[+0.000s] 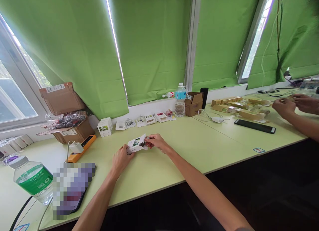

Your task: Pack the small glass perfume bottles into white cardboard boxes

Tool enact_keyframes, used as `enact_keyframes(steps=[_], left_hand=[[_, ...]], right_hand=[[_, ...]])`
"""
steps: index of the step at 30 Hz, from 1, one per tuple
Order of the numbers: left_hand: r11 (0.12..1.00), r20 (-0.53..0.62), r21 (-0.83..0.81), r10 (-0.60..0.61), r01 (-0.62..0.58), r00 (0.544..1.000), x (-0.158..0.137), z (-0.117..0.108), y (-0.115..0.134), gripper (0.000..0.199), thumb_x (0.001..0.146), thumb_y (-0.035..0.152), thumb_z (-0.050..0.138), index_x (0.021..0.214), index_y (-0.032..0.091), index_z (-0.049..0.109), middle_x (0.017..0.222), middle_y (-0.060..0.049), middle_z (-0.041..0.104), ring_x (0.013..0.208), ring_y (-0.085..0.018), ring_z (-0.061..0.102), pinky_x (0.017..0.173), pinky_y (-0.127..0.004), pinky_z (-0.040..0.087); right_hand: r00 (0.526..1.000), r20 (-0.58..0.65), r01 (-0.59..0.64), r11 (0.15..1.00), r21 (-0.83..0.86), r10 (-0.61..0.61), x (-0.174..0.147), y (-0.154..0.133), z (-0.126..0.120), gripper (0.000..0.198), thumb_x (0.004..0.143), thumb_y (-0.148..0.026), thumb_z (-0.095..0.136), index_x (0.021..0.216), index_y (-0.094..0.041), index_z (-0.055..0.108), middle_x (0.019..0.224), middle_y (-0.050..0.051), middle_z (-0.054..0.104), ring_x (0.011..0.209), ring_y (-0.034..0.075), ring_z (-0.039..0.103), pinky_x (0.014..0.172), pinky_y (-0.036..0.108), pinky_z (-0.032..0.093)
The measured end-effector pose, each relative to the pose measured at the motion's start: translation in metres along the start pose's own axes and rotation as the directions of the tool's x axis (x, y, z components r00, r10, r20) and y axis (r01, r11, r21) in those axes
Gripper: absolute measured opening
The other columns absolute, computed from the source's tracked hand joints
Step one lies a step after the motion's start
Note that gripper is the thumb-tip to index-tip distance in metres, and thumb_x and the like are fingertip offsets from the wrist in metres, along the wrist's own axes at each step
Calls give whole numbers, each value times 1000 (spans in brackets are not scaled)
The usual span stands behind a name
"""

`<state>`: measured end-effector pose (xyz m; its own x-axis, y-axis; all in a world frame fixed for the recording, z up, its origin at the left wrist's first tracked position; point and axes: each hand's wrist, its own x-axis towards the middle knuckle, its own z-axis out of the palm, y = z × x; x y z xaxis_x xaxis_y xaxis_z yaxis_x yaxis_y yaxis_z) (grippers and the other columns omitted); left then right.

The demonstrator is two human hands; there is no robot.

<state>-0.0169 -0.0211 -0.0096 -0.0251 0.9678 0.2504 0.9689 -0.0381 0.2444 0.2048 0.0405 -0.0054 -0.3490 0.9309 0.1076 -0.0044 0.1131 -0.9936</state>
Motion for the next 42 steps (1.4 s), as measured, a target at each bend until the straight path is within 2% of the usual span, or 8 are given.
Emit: enact_keyframes(steps=[5,11,19,28,42], left_hand=[[999,-17,17,45,-45,999,0,3,2,34,78,47,53,105,25,55,108,-6,65,86,-23,62,62,-28,37],[999,-15,30,39,-39,999,0,3,1,35,77,46,54,107,26,54,110,-6,64,87,-23,62,64,-28,38],[999,-15,19,41,-40,999,-1,1,4,34,78,44,54,107,26,54,110,-5,65,88,-24,63,63,-28,38],[1000,40,-7,0,0,999,-3,-9,11,34,79,45,54,108,26,55,112,-7,64,92,-24,62,67,-28,40],[1000,14,-9,24,-24,1000,-2,-4,7,35,79,46,53,107,26,55,109,-6,65,89,-24,62,63,-28,38]], right_hand=[[999,45,11,998,-62,-8,2,8,5,23,72,-33,67,78,-11,69,64,3,64,55,12,57,54,23,48],[1000,-16,-7,977,-213,4,3,11,10,22,71,-31,68,82,-12,69,60,1,61,48,9,49,43,18,36],[998,-61,-3,970,-243,-12,0,4,14,26,72,-35,67,86,-13,69,68,1,63,42,5,41,37,18,25],[994,-92,38,969,-243,-62,3,6,15,32,68,-34,71,93,-15,66,82,4,67,59,11,56,41,17,37],[986,-67,113,917,-384,-150,6,13,18,32,66,-32,71,91,-12,71,78,4,69,67,15,60,53,19,41]])
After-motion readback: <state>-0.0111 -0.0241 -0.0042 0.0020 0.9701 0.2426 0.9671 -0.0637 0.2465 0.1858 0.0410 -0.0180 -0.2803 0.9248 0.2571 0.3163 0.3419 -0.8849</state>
